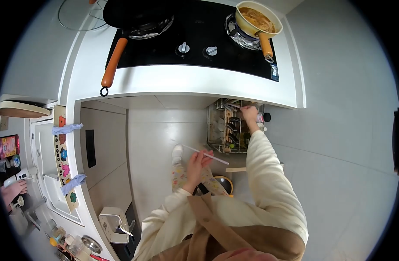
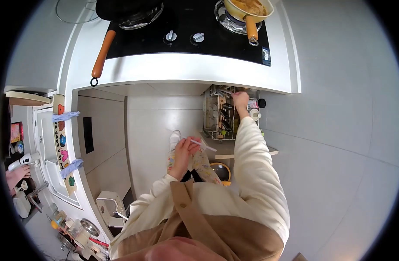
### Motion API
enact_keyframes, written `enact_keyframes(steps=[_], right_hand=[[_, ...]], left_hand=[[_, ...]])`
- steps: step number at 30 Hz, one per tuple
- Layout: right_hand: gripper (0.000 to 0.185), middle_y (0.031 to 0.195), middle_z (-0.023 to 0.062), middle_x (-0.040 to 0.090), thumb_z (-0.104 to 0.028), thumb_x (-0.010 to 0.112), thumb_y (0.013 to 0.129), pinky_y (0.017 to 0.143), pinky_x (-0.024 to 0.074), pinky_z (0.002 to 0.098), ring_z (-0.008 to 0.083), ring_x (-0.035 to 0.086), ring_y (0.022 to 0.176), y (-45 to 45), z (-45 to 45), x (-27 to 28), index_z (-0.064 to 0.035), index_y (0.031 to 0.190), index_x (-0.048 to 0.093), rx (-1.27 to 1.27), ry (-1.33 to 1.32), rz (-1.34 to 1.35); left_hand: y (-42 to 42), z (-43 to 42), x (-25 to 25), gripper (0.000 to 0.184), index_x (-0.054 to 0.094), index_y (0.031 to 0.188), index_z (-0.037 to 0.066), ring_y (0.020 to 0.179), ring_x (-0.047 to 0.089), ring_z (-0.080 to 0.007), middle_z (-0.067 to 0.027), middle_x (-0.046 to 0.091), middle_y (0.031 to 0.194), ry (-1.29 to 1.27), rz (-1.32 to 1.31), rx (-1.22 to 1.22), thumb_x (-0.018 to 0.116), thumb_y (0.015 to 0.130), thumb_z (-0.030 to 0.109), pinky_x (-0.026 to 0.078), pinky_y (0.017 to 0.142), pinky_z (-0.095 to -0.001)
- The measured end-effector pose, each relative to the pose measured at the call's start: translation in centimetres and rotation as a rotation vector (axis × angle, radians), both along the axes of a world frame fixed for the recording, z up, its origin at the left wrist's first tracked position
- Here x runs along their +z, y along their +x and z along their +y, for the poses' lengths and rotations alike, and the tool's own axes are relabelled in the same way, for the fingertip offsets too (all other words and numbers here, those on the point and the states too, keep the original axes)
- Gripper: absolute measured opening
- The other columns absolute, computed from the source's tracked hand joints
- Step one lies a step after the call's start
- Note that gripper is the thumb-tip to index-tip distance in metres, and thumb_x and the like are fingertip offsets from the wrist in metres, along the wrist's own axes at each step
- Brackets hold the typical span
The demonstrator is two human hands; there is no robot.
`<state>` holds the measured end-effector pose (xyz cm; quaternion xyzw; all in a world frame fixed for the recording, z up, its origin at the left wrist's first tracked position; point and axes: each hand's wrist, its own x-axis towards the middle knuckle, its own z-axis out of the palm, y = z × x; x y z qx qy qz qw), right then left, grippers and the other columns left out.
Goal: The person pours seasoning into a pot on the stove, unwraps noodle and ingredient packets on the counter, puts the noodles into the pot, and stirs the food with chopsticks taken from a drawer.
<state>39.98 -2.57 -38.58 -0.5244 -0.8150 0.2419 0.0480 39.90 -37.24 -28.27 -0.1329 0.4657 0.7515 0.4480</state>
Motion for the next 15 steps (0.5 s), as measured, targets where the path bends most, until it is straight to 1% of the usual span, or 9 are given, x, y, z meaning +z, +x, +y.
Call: enact_keyframes(steps=[2, 4, 5, 6, 7, 9, 10, 12, 15], right_hand=[[0.024, 0.07, 0.0171, 0.063, -0.03, 0.066, 0.068, 0.065, 0.0499, 0.0388, 0.0326, 0.063, 0.07, 2.3, -0.9, 4.5, -0.0078, 0.075, 0.069, 0.034, 0.149, -0.026], [0.022, 0.066, 0.0159, 0.061, -0.027, 0.063, 0.073, 0.058, 0.0472, 0.0396, 0.0343, 0.06, 0.063, 5.5, -2.2, 9.0, -0.0049, 0.073, 0.066, 0.065, 0.242, 0.067], [0.021, 0.065, 0.0146, 0.062, -0.025, 0.063, 0.076, 0.056, 0.0461, 0.037, 0.0305, 0.06, 0.061, 6.8, -3.8, 13.0, -0.0044, 0.073, 0.066, 0.117, 0.271, 0.069], [0.02, 0.062, 0.0167, 0.059, -0.021, 0.064, 0.075, 0.055, 0.0452, 0.0376, 0.0324, 0.058, 0.057, 8.4, -5.1, 15.3, -0.0016, 0.069, 0.063, 0.083, 0.194, 0.17], [0.017, 0.062, 0.0118, 0.061, -0.018, 0.066, 0.076, 0.053, 0.044, 0.0309, 0.0197, 0.057, 0.053, 9.4, -7.2, 18.5, -0.0012, 0.073, 0.065, 0.024, 0.104, 0.218], [0.013, 0.063, 0.0058, 0.063, -0.013, 0.064, 0.078, 0.054, 0.0436, 0.0249, 0.0085, 0.056, 0.056, 12.4, -9.7, 20.0, -0.0004, 0.078, 0.066, 0.016, -0.157, 0.399], [0.011, 0.067, 0.0022, 0.064, -0.01, 0.062, 0.082, 0.056, 0.0441, 0.0208, 0.0053, 0.056, 0.061, 13.0, -11.3, 20.9, 0.0002, 0.083, 0.067, 0.034, -0.272, 0.521], [0.013, 0.07, 0.003, 0.064, -0.012, 0.063, 0.083, 0.058, 0.0449, 0.0195, 0.0068, 0.057, 0.062, 13.6, -13.7, 21.8, 0.0013, 0.085, 0.066, -0.096, -0.476, 0.593], [0.016, 0.074, 0.0035, 0.064, -0.013, 0.064, 0.083, 0.058, 0.0455, 0.0195, 0.0073, 0.058, 0.063, 14.2, -14.2, 23.3, 0.0023, 0.087, 0.064, -0.147, -0.546, 0.736]], left_hand=[[-1.5, 1.7, 2.4, 0.033, 0.048, 0.11, -0.006, 0.095, 0.061, -0.0225, -0.017, 0.059, 0.107, 0.047, -0.048, -0.021, 0.042, 0.095, 0.024, 0.05, 0.083, -0.029], [-2.2, 3.6, 2.4, 0.033, 0.048, 0.111, -0.006, 0.096, 0.061, -0.0237, -0.0167, 0.059, 0.109, 0.092, -0.087, -0.05, 0.044, 0.095, 0.022, 0.05, 0.082, -0.0291], [-2.4, 4.6, 2.4, 0.033, 0.048, 0.111, -0.006, 0.096, 0.061, -0.0242, -0.0165, 0.058, 0.11, 0.114, -0.106, -0.066, 0.045, 0.094, 0.022, 0.051, 0.082, -0.0292], [-2.6, 5.8, 2.8, 0.033, 0.048, 0.111, -0.006, 0.096, 0.061, -0.0244, -0.0163, 0.058, 0.111, 0.123, -0.109, -0.098, 0.045, 0.094, 0.022, 0.051, 0.081, -0.0291], [-2.5, 6.8, 3.3, 0.032, 0.048, 0.111, -0.006, 0.096, 0.061, -0.0247, -0.0161, 0.058, 0.112, 0.128, -0.111, -0.134, 0.046, 0.094, 0.021, 0.051, 0.081, -0.0289], [-2.2, 9.0, 4.1, 0.032, 0.048, 0.112, -0.005, 0.095, 0.062, -0.0241, -0.0156, 0.057, 0.112, 0.167, -0.104, -0.184, 0.046, 0.093, 0.021, 0.052, 0.079, -0.0286], [-1.8, 10.0, 4.5, 0.032, 0.048, 0.112, -0.005, 0.094, 0.062, -0.0232, -0.0152, 0.058, 0.112, 0.196, -0.097, -0.197, 0.047, 0.093, 0.021, 0.052, 0.079, -0.0284], [-1.1, 11.5, 5.8, 0.032, 0.049, 0.112, -0.004, 0.092, 0.062, -0.0213, -0.0145, 0.058, 0.112, 0.231, -0.069, -0.212, 0.047, 0.093, 0.021, 0.053, 0.078, -0.0281], [-0.6, 12.4, 9.1, 0.028, 0.051, 0.109, -0.002, 0.086, 0.063, -0.0166, -0.0139, 0.06, 0.107, 0.271, 0.001, -0.218, 0.047, 0.093, 0.021, 0.053, 0.075, -0.0274]])
